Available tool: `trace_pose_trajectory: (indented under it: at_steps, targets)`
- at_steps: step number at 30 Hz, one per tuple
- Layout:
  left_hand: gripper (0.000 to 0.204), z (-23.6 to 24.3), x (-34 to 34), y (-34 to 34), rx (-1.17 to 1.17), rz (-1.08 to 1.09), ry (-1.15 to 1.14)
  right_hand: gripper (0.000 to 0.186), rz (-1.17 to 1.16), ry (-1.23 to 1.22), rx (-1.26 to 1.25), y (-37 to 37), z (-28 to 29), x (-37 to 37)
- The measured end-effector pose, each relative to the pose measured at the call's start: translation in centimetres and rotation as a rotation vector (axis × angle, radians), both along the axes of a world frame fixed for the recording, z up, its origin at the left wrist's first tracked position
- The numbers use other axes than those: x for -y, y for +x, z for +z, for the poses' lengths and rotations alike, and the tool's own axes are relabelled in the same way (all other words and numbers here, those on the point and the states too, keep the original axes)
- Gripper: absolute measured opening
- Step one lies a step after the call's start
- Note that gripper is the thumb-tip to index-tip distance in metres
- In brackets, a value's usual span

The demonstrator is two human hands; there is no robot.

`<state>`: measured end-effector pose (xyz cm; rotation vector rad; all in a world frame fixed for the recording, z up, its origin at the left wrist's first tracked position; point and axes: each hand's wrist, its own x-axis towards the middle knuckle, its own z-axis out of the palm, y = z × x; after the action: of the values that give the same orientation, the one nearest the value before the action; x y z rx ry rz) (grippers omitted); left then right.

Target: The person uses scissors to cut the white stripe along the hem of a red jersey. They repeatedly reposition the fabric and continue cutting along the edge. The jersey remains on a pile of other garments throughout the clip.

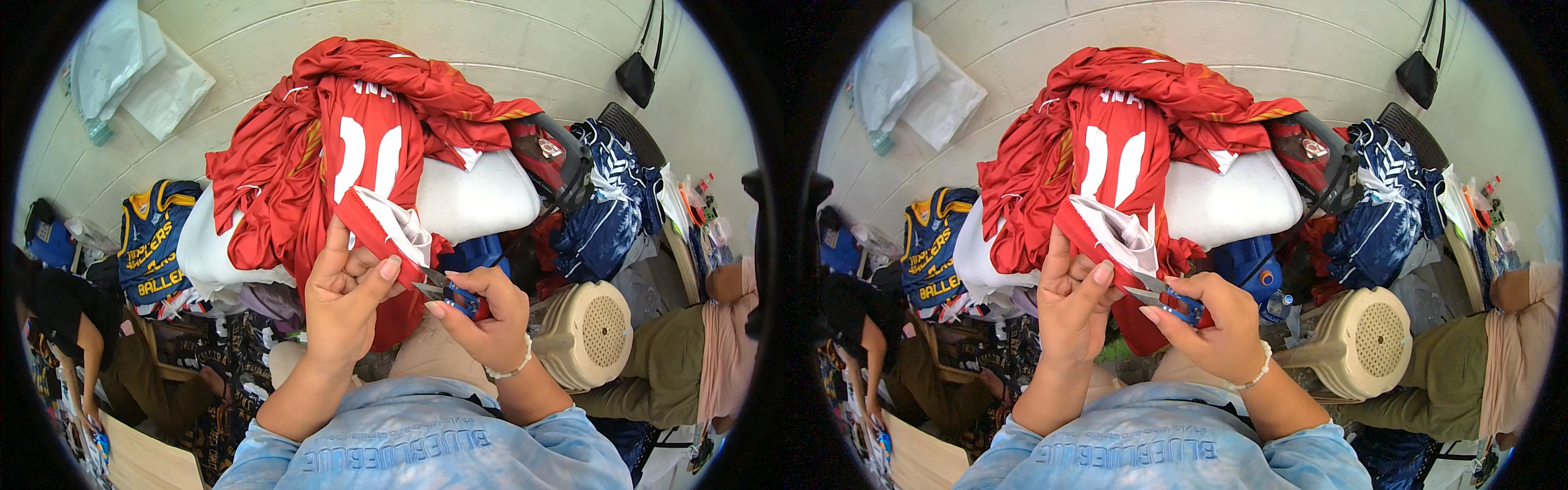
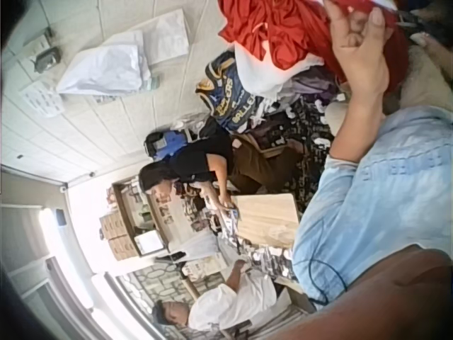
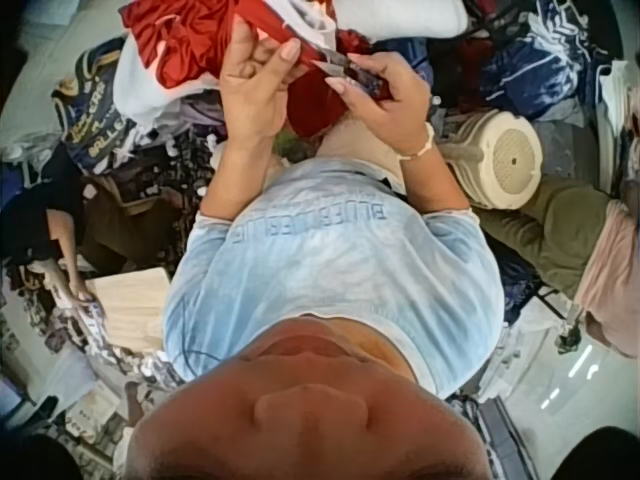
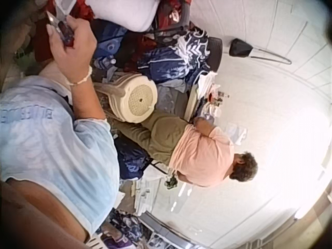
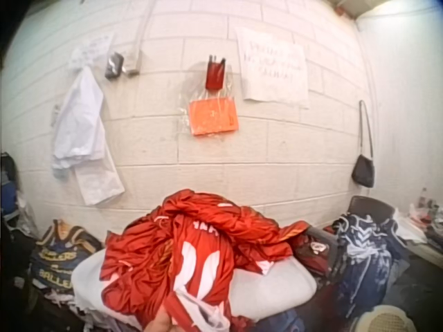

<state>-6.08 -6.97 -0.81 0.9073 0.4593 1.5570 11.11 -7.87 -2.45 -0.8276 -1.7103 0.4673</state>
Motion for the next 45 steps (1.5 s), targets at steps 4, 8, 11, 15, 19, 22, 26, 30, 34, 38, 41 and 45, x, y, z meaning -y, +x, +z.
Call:
trace_pose_trajectory:
  at_steps: [4,8,11,15,19,22,26,30,34,38,41,45]
  targets:
    - [0.072,0.0,0.0,-0.1,0.006,-0.015,0.003,0.032,-0.008,0.008,-0.005,-0.1,0.0,-0.2]
    - [0.072,-0.2,-0.3,-0.2,-0.006,-0.030,0.002,0.033,0.029,0.024,-0.003,0.0,0.1,-0.9]
    - [0.073,-0.5,-0.3,-0.2,-0.025,-0.044,0.027,0.034,0.042,0.031,-0.010,-0.1,0.1,-1.2]
    - [0.072,-0.7,-0.2,-0.1,-0.019,-0.046,0.026,0.033,0.044,0.026,-0.026,-0.4,0.3,-1.5]
    - [0.072,-0.6,-0.2,-0.1,-0.023,-0.049,0.023,0.032,0.037,0.037,-0.035,-0.7,0.4,-1.6]
    - [0.072,-0.5,-0.2,-0.2,-0.060,-0.032,0.032,0.031,0.031,0.029,-0.033,-0.8,0.4,-1.7]
    - [0.072,-0.5,-0.1,0.0,-0.110,0.022,0.036,0.030,0.013,0.029,-0.025,-0.9,0.6,-1.6]
    - [0.073,-0.8,0.1,0.1,-0.141,0.034,0.083,0.029,0.005,0.033,-0.024,-0.8,0.8,-1.4]
    - [0.075,-1.1,0.1,0.1,-0.225,0.122,0.097,0.030,-0.031,0.050,0.031,-0.6,1.0,-1.3]
    - [0.078,-1.2,0.0,-0.1,-0.223,0.086,0.112,0.029,0.003,-0.083,-0.062,-0.8,0.7,-1.1]
    - [0.079,-1.2,0.0,0.3,-0.202,0.087,0.085,0.025,0.146,-0.271,-0.308,-1.6,-0.2,-0.9]
    - [0.078,-0.8,-0.4,0.9,-0.114,0.053,0.041,0.018,0.096,-0.308,-0.185,-1.0,-1.1,-1.6]
